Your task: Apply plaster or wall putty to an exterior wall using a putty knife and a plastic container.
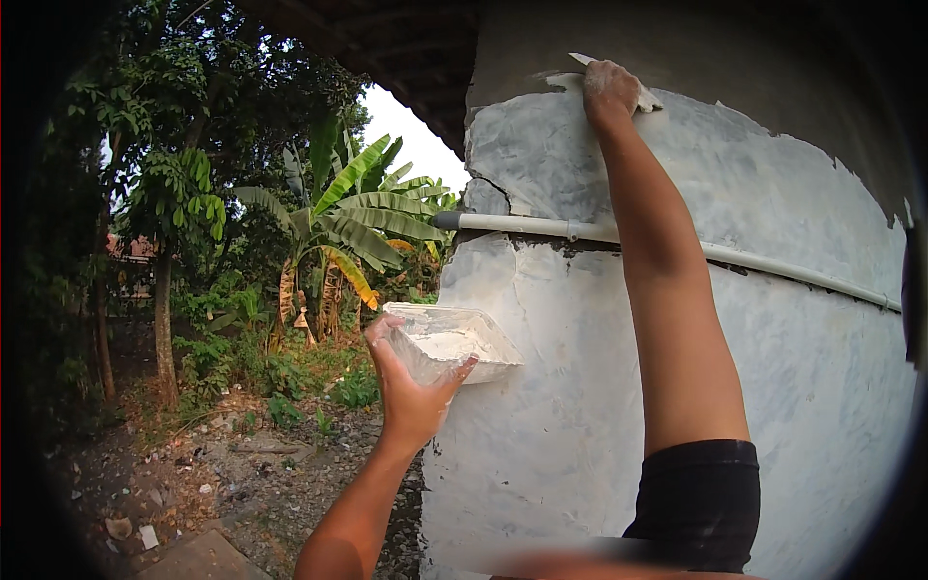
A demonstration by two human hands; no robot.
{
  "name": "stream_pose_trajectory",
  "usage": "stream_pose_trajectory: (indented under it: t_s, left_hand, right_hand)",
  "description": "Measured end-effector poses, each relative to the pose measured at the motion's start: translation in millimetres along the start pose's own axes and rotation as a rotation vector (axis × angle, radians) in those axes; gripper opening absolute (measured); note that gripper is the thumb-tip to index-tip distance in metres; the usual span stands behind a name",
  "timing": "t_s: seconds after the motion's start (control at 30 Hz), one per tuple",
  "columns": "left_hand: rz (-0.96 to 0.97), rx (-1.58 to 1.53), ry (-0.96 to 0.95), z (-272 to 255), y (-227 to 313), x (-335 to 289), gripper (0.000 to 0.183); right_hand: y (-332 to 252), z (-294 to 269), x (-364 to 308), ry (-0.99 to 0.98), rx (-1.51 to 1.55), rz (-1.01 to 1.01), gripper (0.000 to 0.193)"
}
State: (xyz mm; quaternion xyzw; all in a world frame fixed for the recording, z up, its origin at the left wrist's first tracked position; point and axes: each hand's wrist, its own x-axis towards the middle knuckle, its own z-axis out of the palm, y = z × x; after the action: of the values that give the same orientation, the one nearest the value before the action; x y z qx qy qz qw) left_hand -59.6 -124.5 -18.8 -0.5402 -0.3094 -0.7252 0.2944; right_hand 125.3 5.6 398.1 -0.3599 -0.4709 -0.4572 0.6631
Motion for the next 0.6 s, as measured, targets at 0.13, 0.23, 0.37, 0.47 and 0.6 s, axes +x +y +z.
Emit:
stream_pose_trajectory:
  t_s: [0.13,0.23,0.37,0.47,0.6]
  left_hand:
    - [0.005,0.027,0.013,-4,1,1,0.079]
    - [-0.016,-0.004,0.009,2,4,-2,0.079]
    - [-0.017,0.029,0.048,-4,4,1,0.079]
    - [-0.025,0.054,0.062,-6,4,1,0.078]
    - [-0.016,0.045,0.042,-3,3,1,0.078]
  right_hand:
    - [-41,-7,2,-0.022,0.034,-0.072,0.019]
    - [-92,-1,-12,-0.046,0.135,-0.227,0.019]
    - [-164,-26,-62,-0.150,0.308,-0.452,0.017]
    - [-164,-34,-64,-0.143,0.360,-0.508,0.015]
    - [-109,-2,-22,0.274,0.344,-0.477,0.016]
